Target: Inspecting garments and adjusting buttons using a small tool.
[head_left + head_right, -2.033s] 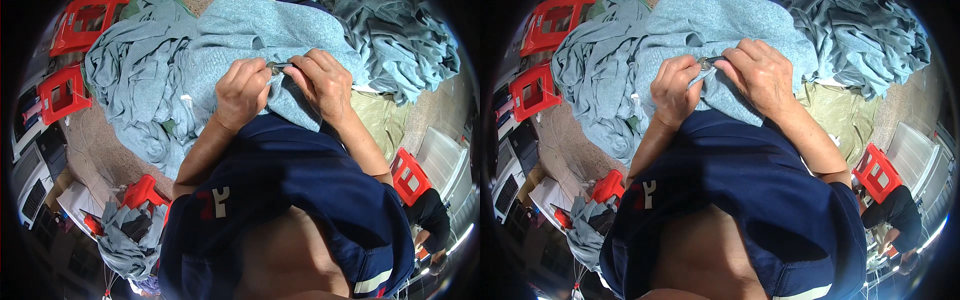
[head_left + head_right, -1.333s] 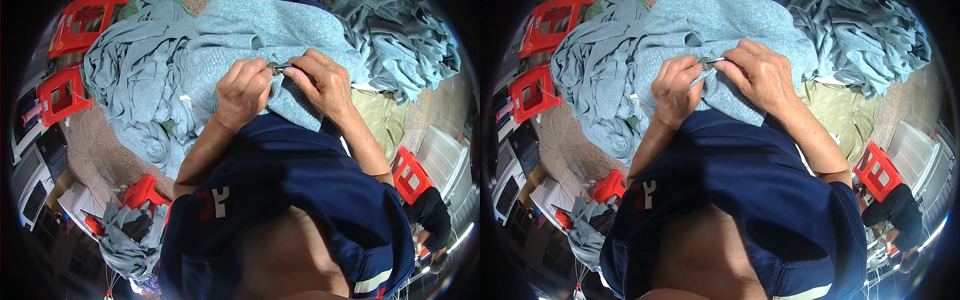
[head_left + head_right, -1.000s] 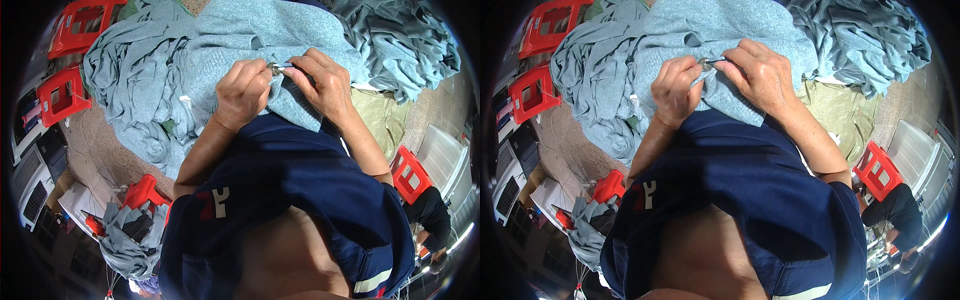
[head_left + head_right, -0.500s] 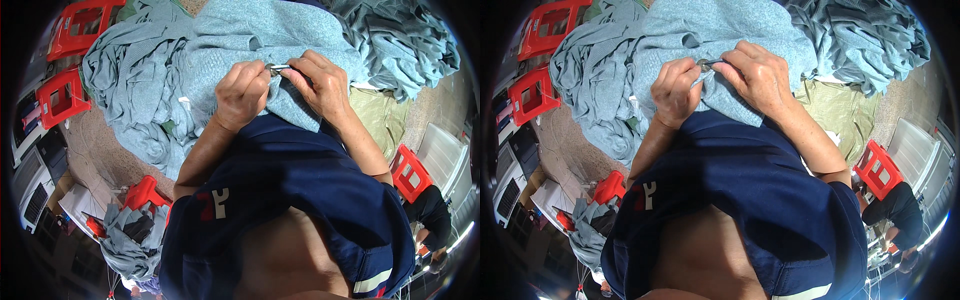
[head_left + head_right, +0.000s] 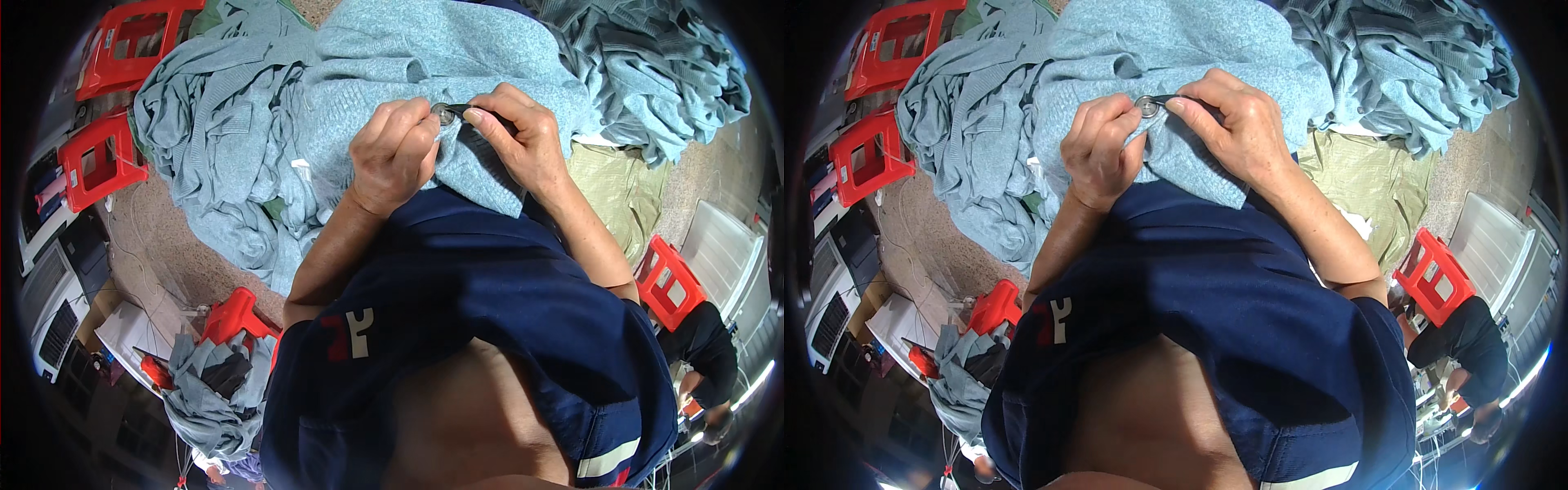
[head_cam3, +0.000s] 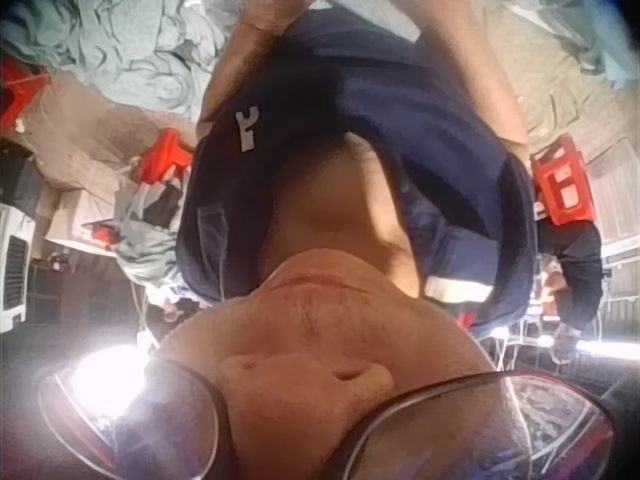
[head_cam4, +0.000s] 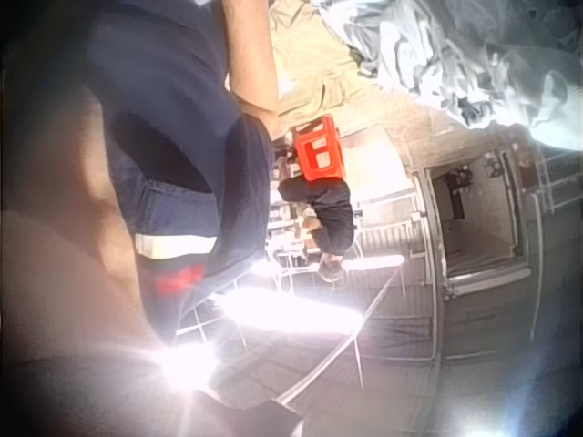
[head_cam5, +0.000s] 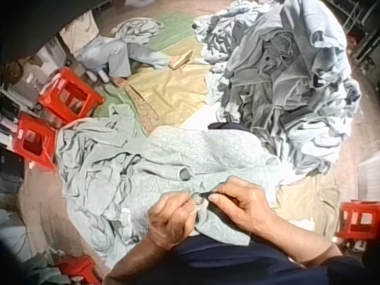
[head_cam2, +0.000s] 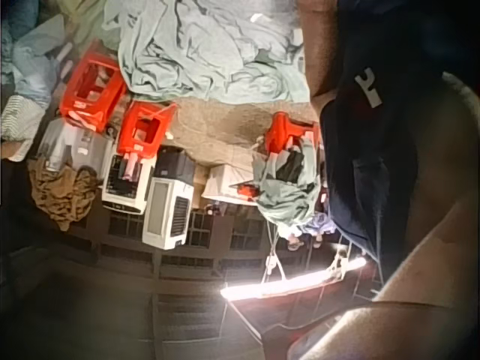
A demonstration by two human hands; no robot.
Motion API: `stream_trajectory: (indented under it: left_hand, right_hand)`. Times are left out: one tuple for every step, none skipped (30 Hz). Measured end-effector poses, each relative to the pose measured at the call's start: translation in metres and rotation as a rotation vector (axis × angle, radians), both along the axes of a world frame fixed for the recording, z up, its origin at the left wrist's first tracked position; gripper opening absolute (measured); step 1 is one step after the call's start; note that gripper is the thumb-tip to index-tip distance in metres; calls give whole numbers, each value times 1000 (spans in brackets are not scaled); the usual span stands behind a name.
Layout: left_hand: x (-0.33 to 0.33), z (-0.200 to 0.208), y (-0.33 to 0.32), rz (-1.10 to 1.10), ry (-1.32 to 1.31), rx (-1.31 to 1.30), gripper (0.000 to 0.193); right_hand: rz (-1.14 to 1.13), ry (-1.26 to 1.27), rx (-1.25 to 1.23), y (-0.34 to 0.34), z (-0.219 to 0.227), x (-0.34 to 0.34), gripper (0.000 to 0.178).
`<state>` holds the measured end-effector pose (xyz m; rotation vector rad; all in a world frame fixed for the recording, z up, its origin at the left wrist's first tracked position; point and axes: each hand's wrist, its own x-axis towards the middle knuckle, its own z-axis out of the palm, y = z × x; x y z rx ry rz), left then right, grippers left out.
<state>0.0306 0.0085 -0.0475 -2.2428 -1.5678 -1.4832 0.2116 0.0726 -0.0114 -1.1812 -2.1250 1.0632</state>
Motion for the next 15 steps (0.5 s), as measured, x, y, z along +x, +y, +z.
stream_trajectory:
  left_hand:
    - [0,0,0,-1,0,-1,29]
    - [0,0,0,-3,-1,-1,29]
    - [0,-1,0,-2,2,7,29]
    - [0,-2,1,-1,5,15,29]
    - [0,-2,1,-2,5,15,29]
    - [0,-2,0,-3,7,10,29]
    - [0,-2,0,-4,9,6,28]
    - [0,-2,0,-5,9,6,28]
    - [1,-2,0,-8,10,3,28]
    - [1,-2,0,-10,10,0,28]
    - [0,-3,0,-10,10,0,28]
    - [0,-4,0,-11,11,2,27]
    - [0,-4,0,-12,12,3,27]
    - [0,-4,0,-14,12,4,27]
    - [0,-4,0,-15,10,-1,26]
  right_hand:
    - [-6,-23,3,0,1,0,21]
    - [-7,-23,3,-1,2,0,21]
    - [-4,-48,64,-2,3,0,21]
    - [0,-73,124,-2,4,0,21]
    - [-1,-73,124,-2,5,-1,21]
    - [7,-108,176,-2,7,-1,21]
    - [16,-142,227,-2,8,-1,21]
    - [14,-142,227,-1,8,-1,21]
    - [30,-154,265,-1,9,-2,21]
    - [45,-167,302,0,8,-2,21]
    - [44,-167,302,0,8,-1,21]
    - [49,-163,308,0,7,-1,21]
    - [54,-159,313,1,7,-1,21]
    - [53,-160,314,1,7,-1,21]
    - [56,-163,303,2,6,-1,21]
